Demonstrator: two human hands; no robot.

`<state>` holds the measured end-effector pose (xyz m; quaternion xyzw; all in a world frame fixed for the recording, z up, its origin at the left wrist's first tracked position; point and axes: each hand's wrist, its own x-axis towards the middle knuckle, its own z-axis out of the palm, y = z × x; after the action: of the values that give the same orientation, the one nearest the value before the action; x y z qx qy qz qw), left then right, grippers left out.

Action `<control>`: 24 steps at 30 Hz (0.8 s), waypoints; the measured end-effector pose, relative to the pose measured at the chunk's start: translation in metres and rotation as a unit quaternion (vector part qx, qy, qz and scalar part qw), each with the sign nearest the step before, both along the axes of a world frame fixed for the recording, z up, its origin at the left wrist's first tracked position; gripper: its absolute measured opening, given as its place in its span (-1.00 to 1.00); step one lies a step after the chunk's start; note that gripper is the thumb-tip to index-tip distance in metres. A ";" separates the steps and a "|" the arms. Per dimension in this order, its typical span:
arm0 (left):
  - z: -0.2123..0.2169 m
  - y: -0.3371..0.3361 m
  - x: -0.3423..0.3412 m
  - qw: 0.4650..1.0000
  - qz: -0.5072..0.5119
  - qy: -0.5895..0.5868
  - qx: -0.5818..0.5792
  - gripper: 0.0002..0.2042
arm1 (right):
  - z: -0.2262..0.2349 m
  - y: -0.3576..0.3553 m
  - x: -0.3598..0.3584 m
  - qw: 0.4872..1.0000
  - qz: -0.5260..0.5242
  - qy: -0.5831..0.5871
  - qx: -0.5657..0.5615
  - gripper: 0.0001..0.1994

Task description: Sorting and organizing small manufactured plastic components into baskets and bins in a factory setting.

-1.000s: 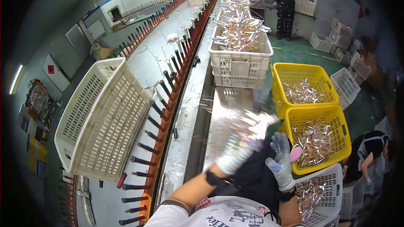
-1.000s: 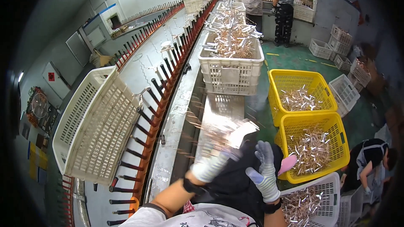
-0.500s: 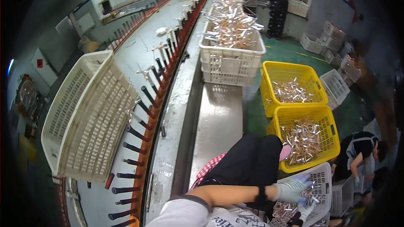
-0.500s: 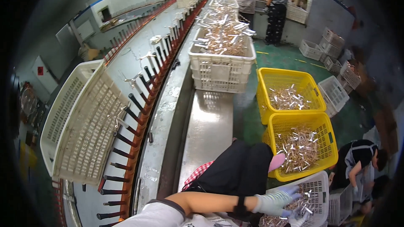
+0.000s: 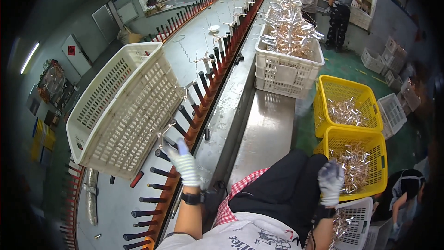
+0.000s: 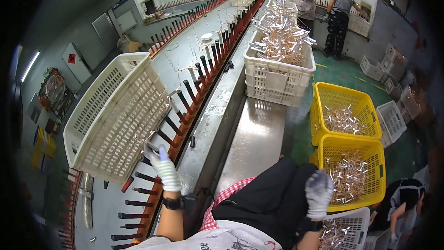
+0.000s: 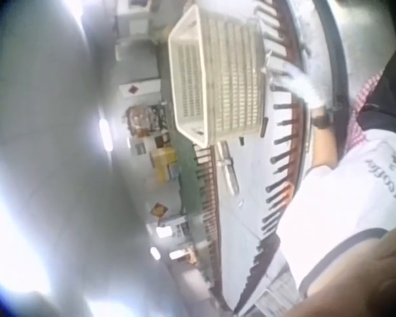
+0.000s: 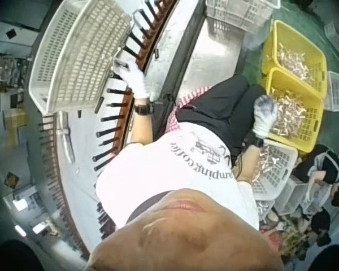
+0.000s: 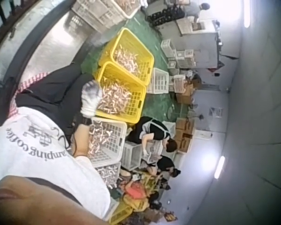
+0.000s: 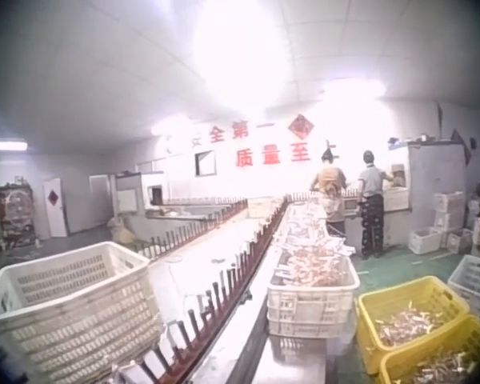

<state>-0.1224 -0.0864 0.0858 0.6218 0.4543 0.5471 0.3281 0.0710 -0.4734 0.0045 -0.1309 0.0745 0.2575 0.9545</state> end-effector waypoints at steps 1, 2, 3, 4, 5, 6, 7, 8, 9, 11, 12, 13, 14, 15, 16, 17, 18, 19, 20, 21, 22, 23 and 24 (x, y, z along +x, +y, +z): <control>-0.004 0.022 -0.011 0.998 -0.009 -0.053 -0.043 -0.52 | -0.003 0.021 0.001 0.998 0.037 0.033 0.028 -0.70; -0.019 0.039 -0.033 1.000 0.003 0.013 -0.008 -0.62 | -0.006 0.042 -0.002 0.997 0.063 0.039 0.028 -0.70; 0.008 0.028 -0.026 0.996 -0.009 -0.044 0.077 -0.68 | -0.014 0.056 -0.005 0.992 0.089 0.079 0.028 -0.71; 0.039 0.012 -0.021 0.994 -0.017 -0.063 0.083 -0.70 | -0.023 0.067 -0.010 0.990 0.109 0.092 0.009 -0.71; 0.061 -0.002 -0.017 0.992 -0.025 -0.082 0.090 -0.72 | -0.034 0.073 -0.016 0.986 0.130 0.106 -0.010 -0.71; 0.068 -0.008 -0.014 0.989 -0.038 -0.096 0.110 -0.74 | -0.052 0.073 -0.019 0.986 0.134 0.093 -0.033 -0.70; 0.072 -0.020 -0.010 0.982 -0.089 -0.116 0.117 -0.75 | -0.057 0.073 -0.021 0.985 0.141 0.081 -0.056 -0.70; 0.066 -0.022 -0.006 0.981 -0.140 -0.097 0.097 -0.75 | -0.061 0.070 -0.019 0.988 0.143 0.046 -0.038 -0.69; 0.055 -0.023 -0.002 0.977 -0.186 -0.076 0.075 -0.75 | -0.051 0.072 -0.019 0.988 0.147 0.046 -0.024 -0.69; 0.027 -0.024 0.017 0.939 -0.247 -0.235 -0.039 -0.68 | -0.056 0.068 -0.016 0.989 0.130 0.065 -0.016 -0.69; 0.014 -0.017 0.023 0.968 -0.199 -0.152 0.011 -0.66 | -0.057 0.069 -0.015 0.989 0.129 0.064 -0.015 -0.69; -0.001 -0.009 0.027 0.985 -0.148 -0.067 0.062 -0.64 | -0.058 0.071 -0.017 0.990 0.129 0.050 -0.022 -0.69; -0.023 0.003 0.035 0.993 -0.016 0.012 0.119 -0.66 | -0.058 0.071 -0.018 0.990 0.129 0.038 -0.031 -0.69; -0.003 -0.002 0.046 0.993 -0.022 -0.116 0.027 -0.65 | -0.060 0.067 -0.017 0.991 0.123 0.039 -0.034 -0.69; -0.031 0.026 0.037 0.993 0.061 -0.017 0.104 -0.65 | -0.058 0.070 -0.019 0.991 0.124 0.039 -0.032 -0.69; -0.058 0.054 0.025 0.970 0.145 0.083 0.176 -0.65 | -0.056 0.073 -0.021 0.991 0.128 0.039 -0.031 -0.69; -0.042 0.050 0.033 0.994 0.087 -0.022 0.063 -0.71 | -0.058 0.071 -0.019 0.991 0.121 0.039 -0.034 -0.69; -0.036 0.062 0.036 0.970 0.102 -0.166 0.148 -0.77 | -0.058 0.071 -0.019 0.991 0.123 0.038 -0.034 -0.69; -0.033 0.062 0.030 0.971 0.072 -0.214 0.074 -0.78 | -0.058 0.072 -0.020 0.991 0.126 0.038 -0.034 -0.69; 0.003 0.042 0.028 0.965 0.034 -0.259 -0.006 -0.79 | -0.060 0.068 -0.017 0.992 0.118 0.038 -0.036 -0.69; 0.022 0.037 0.016 0.986 -0.012 -0.120 0.114 -0.72 | -0.061 0.067 -0.016 0.992 0.119 0.038 -0.036 -0.69; 0.036 0.025 0.011 0.983 0.033 -0.088 0.157 -0.73 | -0.062 0.068 -0.017 0.991 0.125 0.039 -0.035 -0.69; 0.034 0.025 0.004 0.986 0.003 -0.112 0.125 -0.71 | -0.061 0.069 -0.017 0.991 0.126 0.040 -0.035 -0.69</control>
<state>-0.1189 -0.0618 0.1198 0.5912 0.3445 0.6669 0.2950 0.0536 -0.4045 -0.0562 -0.1624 0.1045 0.3782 0.9053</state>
